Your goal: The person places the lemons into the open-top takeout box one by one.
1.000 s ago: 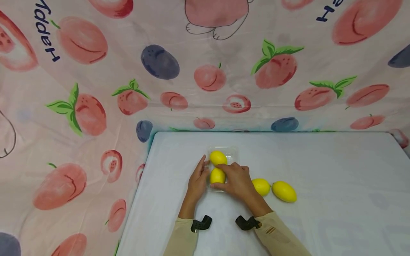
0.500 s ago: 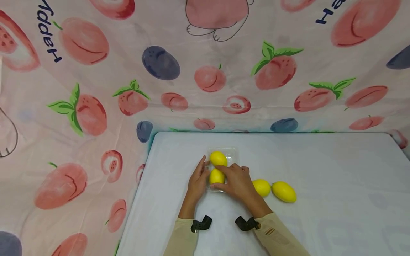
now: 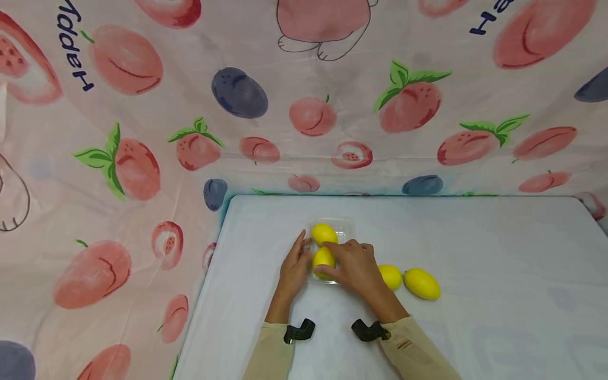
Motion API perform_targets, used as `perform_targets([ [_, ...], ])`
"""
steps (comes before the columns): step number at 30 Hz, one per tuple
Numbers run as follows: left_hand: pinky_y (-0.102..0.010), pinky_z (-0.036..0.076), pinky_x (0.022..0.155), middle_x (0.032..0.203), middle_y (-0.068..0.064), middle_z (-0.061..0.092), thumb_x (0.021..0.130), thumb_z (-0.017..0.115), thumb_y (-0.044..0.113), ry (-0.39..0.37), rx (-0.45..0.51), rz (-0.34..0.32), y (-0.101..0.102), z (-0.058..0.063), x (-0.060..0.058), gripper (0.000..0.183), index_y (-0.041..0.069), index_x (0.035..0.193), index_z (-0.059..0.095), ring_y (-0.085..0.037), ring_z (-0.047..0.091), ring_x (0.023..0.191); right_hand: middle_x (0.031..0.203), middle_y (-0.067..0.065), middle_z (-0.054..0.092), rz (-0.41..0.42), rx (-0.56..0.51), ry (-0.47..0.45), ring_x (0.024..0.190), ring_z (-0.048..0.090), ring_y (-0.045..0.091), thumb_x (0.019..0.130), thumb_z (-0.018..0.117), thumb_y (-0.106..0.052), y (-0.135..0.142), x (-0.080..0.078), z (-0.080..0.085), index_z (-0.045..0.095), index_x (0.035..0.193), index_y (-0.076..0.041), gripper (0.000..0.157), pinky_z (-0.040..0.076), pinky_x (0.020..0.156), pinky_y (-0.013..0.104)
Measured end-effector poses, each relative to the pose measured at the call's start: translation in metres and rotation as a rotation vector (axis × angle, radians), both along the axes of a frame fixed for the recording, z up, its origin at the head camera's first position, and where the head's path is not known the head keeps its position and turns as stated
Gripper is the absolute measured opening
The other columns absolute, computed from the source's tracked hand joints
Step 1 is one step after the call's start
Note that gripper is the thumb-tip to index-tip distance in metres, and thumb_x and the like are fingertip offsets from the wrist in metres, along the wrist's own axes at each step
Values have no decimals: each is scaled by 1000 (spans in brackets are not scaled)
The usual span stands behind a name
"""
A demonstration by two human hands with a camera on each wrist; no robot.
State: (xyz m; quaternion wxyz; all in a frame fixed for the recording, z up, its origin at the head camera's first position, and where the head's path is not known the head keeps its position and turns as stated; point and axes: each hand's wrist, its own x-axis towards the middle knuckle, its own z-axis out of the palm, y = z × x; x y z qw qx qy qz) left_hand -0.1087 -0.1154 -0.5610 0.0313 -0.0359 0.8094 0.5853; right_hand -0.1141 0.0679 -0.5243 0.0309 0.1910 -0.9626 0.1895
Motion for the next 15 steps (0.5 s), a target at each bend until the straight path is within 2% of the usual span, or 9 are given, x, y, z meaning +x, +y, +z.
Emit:
perform_targets([
  [8, -51, 36, 119, 149, 7, 55, 105, 46, 30, -12, 1, 0, 0, -2, 0, 56, 40, 159, 34, -20, 52, 137, 109, 4, 77, -63, -98, 38, 105, 65, 26, 85, 75, -59, 23, 8, 14, 69, 132, -20, 62, 44, 95, 59],
  [15, -49, 36, 119, 149, 7, 55, 104, 46, 30, -4, 4, 10, 1, -1, -1, 57, 38, 159, 33, -20, 51, 137, 119, 2, 76, -117, -145, 38, 111, 64, 29, 89, 75, -52, 55, 10, 27, 66, 135, -20, 57, 44, 97, 61],
])
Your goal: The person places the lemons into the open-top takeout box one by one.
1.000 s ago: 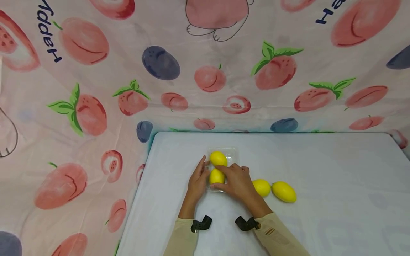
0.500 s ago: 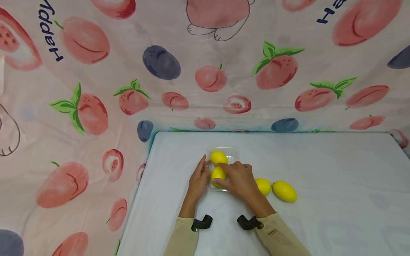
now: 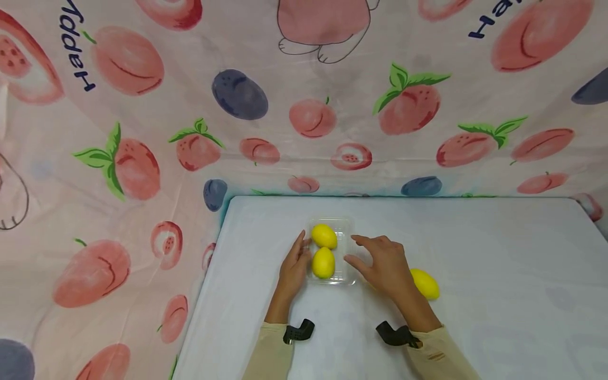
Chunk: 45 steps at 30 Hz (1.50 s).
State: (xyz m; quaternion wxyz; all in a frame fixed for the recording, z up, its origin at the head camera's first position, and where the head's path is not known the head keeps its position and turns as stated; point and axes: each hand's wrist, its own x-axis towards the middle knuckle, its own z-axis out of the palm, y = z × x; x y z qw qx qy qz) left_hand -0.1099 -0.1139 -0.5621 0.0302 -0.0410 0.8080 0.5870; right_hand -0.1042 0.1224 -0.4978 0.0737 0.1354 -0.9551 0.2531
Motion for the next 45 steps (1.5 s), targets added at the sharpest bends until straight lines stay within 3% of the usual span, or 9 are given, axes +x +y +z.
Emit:
perform_targets([
  [14, -50, 36, 119, 149, 6, 55, 106, 46, 31, 15, 5, -11, -1, 0, 1, 54, 41, 158, 34, -21, 50, 138, 113, 7, 77, -69, -18, 96, 106, 64, 37, 88, 79, -38, 69, 13, -2, 69, 130, -14, 50, 45, 86, 64],
  [22, -49, 36, 119, 149, 8, 55, 106, 45, 31, -5, -3, -10, -1, 0, 2, 54, 39, 159, 33, -19, 50, 138, 132, 14, 69, -75, 113, -122, 117, 58, 44, 93, 68, -55, 101, 24, -3, 61, 141, -16, 62, 43, 87, 69],
  [26, -49, 36, 119, 149, 8, 55, 106, 46, 31, -7, -2, -6, -1, 1, 2, 55, 39, 159, 34, -20, 50, 137, 135, 17, 66, -72, 171, -184, 117, 58, 44, 91, 69, -58, 110, 29, -2, 60, 142, -17, 66, 45, 85, 69],
  [34, -47, 36, 119, 149, 9, 55, 105, 46, 29, -4, 3, -10, -3, 0, 1, 56, 38, 159, 34, -19, 51, 135, 134, 17, 67, -46, 247, -253, 112, 62, 41, 86, 71, -62, 121, 38, -9, 57, 145, -18, 74, 50, 77, 66],
  [45, -48, 37, 118, 147, 11, 55, 105, 46, 31, -7, 5, -13, -3, -1, 3, 55, 40, 158, 34, -18, 52, 132, 128, 18, 70, -40, 197, -233, 105, 67, 39, 83, 74, -62, 126, 51, -18, 60, 142, -13, 77, 53, 74, 60],
])
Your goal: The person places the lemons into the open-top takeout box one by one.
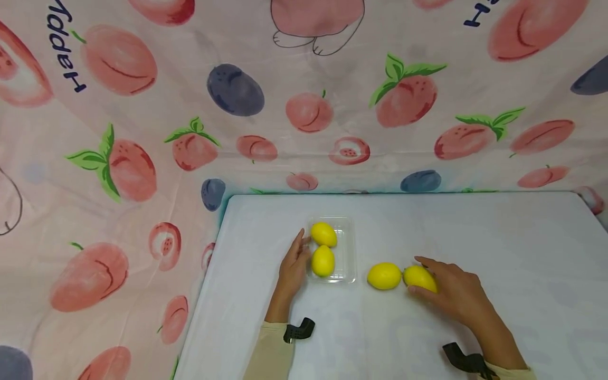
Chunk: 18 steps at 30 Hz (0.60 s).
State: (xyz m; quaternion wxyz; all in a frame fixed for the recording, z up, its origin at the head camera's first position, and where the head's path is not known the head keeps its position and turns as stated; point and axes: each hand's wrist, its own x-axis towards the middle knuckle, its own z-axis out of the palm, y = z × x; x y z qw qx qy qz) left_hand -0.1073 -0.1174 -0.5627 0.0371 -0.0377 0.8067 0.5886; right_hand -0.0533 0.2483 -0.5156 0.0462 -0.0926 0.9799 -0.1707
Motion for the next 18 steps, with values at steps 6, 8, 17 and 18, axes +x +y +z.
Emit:
perform_targets([
  [6, -47, 37, 118, 148, 11, 55, 106, 46, 31, -1, -5, -6, -1, 1, 0, 55, 40, 159, 33, -19, 52, 133, 118, 15, 73, -12, -8, 25, 93, 67, 31, 81, 75, -65, 0, 3, -4, 62, 138, -15, 78, 52, 70, 52],
  [8, -48, 37, 119, 148, 10, 55, 106, 46, 31, 2, -7, -7, -1, 1, 0, 55, 40, 159, 33, -19, 52, 134, 115, 14, 74, -14, -8, 38, 90, 66, 29, 80, 74, -69, 1, 3, -5, 63, 137, -16, 79, 51, 68, 49],
  [17, -48, 38, 118, 149, 10, 55, 106, 46, 30, -3, -30, -4, 0, 1, 0, 55, 40, 158, 34, -19, 52, 134, 114, 11, 74, -29, -7, 66, 89, 65, 26, 78, 75, -68, 0, 5, -8, 67, 131, -14, 76, 48, 65, 43],
  [18, -48, 38, 118, 149, 10, 55, 106, 46, 30, -3, -31, -4, 0, 1, 0, 55, 40, 158, 34, -19, 52, 134, 114, 11, 73, -32, -5, 70, 90, 65, 26, 78, 77, -66, 0, 5, -8, 67, 130, -14, 75, 48, 65, 43],
])
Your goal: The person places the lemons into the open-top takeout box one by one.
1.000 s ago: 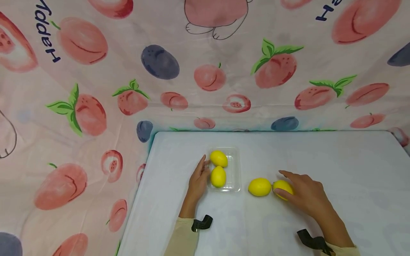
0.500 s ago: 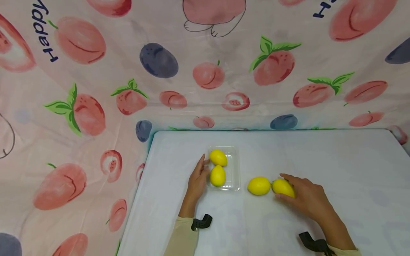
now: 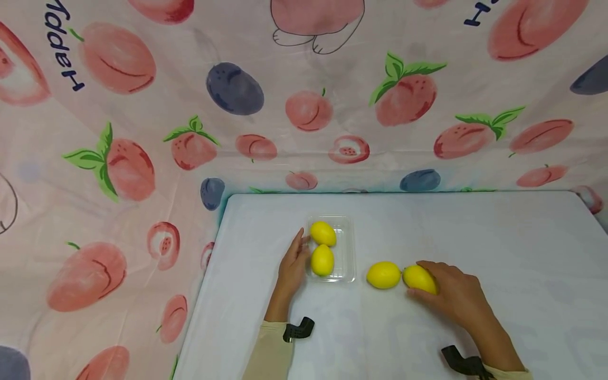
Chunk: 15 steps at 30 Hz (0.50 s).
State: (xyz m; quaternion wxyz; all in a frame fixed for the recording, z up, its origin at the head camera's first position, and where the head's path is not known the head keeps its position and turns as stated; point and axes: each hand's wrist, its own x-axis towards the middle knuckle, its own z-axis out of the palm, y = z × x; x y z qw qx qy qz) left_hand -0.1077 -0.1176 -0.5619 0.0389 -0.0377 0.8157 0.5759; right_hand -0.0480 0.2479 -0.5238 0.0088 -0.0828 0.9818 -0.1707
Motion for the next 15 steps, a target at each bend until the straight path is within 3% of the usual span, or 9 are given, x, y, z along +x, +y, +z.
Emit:
perform_targets([
  [7, -47, 37, 118, 149, 10, 55, 106, 46, 30, 1, 7, -2, 0, -2, -2, 55, 40, 159, 34, -19, 52, 135, 109, 13, 71, -26, 7, 3, 87, 61, 25, 77, 82, -58, 0, -2, -1, 68, 125, -12, 68, 45, 63, 41],
  [15, -49, 38, 117, 149, 7, 55, 106, 45, 29, 22, 14, 5, 2, -1, -2, 55, 37, 159, 34, -20, 52, 135, 108, 18, 72, -45, 26, -39, 85, 61, 28, 78, 82, -55, 1, -7, 3, 67, 124, -6, 69, 48, 66, 48],
])
